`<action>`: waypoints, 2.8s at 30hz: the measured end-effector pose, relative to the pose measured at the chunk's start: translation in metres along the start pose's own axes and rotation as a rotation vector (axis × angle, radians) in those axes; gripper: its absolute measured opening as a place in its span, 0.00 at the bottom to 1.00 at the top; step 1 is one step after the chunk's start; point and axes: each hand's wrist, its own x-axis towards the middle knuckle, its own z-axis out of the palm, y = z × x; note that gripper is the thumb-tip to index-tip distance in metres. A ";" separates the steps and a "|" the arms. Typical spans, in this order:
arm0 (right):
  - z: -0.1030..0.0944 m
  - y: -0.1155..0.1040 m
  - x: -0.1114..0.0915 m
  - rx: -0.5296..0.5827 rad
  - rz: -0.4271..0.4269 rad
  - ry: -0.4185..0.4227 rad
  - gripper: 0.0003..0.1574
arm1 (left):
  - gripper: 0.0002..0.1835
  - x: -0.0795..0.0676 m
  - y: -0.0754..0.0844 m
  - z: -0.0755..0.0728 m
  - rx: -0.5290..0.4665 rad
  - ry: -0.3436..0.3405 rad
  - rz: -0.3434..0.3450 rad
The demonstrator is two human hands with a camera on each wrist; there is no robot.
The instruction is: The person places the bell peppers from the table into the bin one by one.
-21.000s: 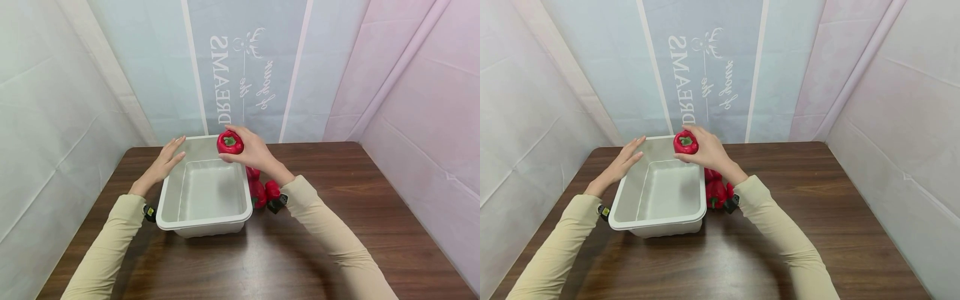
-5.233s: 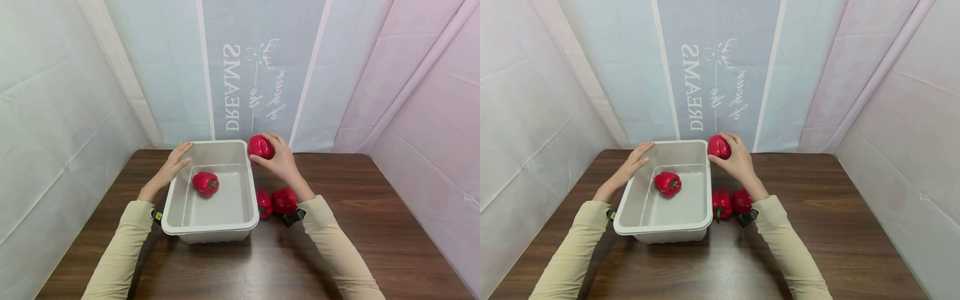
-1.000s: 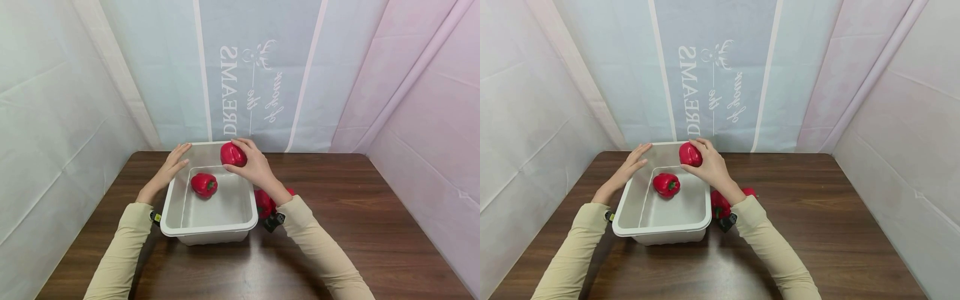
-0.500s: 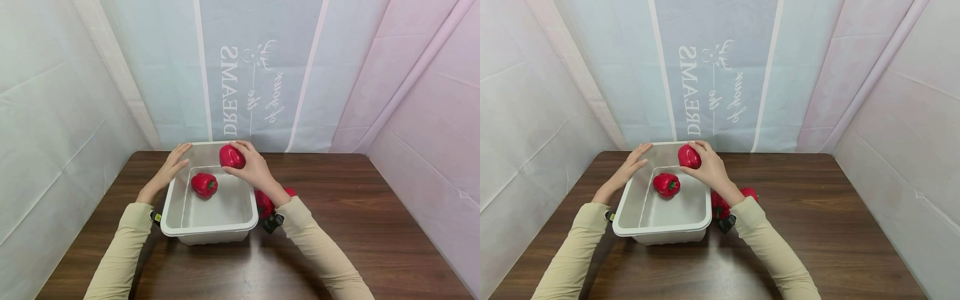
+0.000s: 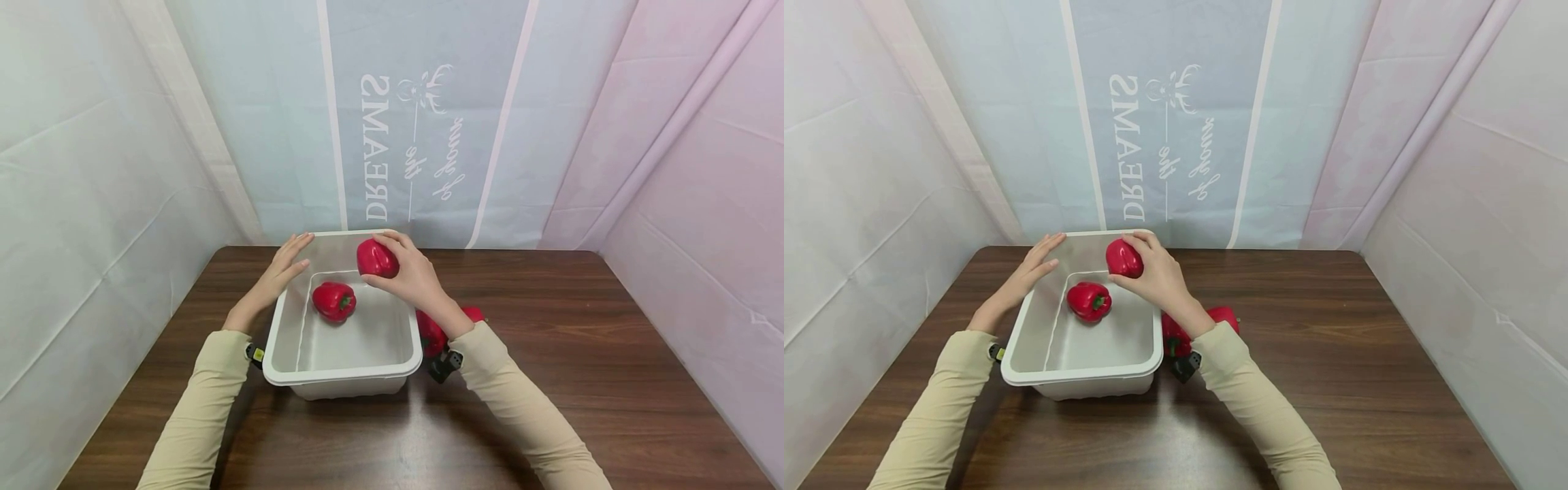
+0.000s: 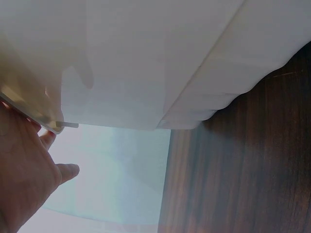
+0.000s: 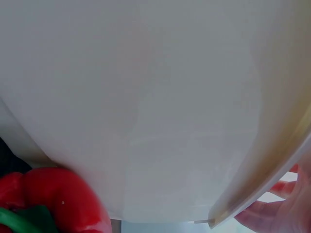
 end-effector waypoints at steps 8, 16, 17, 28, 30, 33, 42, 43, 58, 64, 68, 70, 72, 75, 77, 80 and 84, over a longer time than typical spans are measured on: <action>0.002 0.001 0.000 -0.006 -0.016 -0.006 0.46 | 0.28 0.001 -0.001 0.000 0.004 -0.003 -0.004; 0.002 0.003 0.000 -0.026 -0.023 -0.009 0.46 | 0.29 0.005 -0.035 0.003 0.025 0.011 -0.007; 0.003 0.003 -0.001 -0.028 -0.022 -0.010 0.46 | 0.29 0.005 -0.038 0.004 0.031 0.012 -0.005; 0.006 0.008 -0.002 -0.032 -0.041 0.005 0.45 | 0.29 0.005 -0.042 0.005 0.026 0.018 0.009; 0.005 0.008 -0.002 -0.033 -0.058 0.022 0.43 | 0.28 0.005 -0.041 0.005 0.031 0.018 0.005; 0.003 0.009 -0.002 -0.036 -0.084 0.060 0.38 | 0.28 0.005 -0.038 0.004 0.024 0.017 0.004; -0.003 0.016 -0.005 -0.033 -0.087 0.113 0.33 | 0.28 0.001 -0.003 0.002 -0.004 0.018 0.019; -0.004 0.017 -0.005 -0.027 -0.086 0.116 0.34 | 0.28 0.001 -0.002 0.002 -0.002 0.019 0.018; -0.014 0.029 -0.013 -0.030 -0.049 0.112 0.34 | 0.27 -0.001 -0.001 0.004 -0.015 0.023 0.013; -0.015 0.034 -0.017 -0.041 -0.028 0.111 0.35 | 0.27 -0.001 0.000 0.004 -0.018 0.033 0.017; -0.017 0.035 -0.018 -0.032 -0.003 0.105 0.35 | 0.27 -0.002 0.000 0.003 -0.026 0.030 0.008; -0.018 0.036 -0.019 -0.024 0.005 0.103 0.35 | 0.28 -0.002 -0.001 0.002 -0.030 0.028 0.008; -0.019 0.037 -0.020 -0.023 0.007 0.105 0.35 | 0.28 -0.002 -0.002 0.002 -0.035 0.028 0.007; -0.020 0.040 -0.022 -0.028 -0.004 0.112 0.35 | 0.28 -0.001 -0.003 0.002 -0.040 0.028 0.007; -0.021 0.042 -0.023 -0.040 -0.013 0.122 0.34 | 0.28 -0.002 -0.004 0.002 -0.044 0.028 0.005; -0.022 0.046 -0.024 -0.051 -0.024 0.137 0.32 | 0.28 -0.002 -0.005 0.003 -0.044 0.027 0.005; -0.022 0.050 -0.025 -0.069 -0.024 0.143 0.31 | 0.28 -0.002 -0.006 0.003 -0.037 0.027 0.009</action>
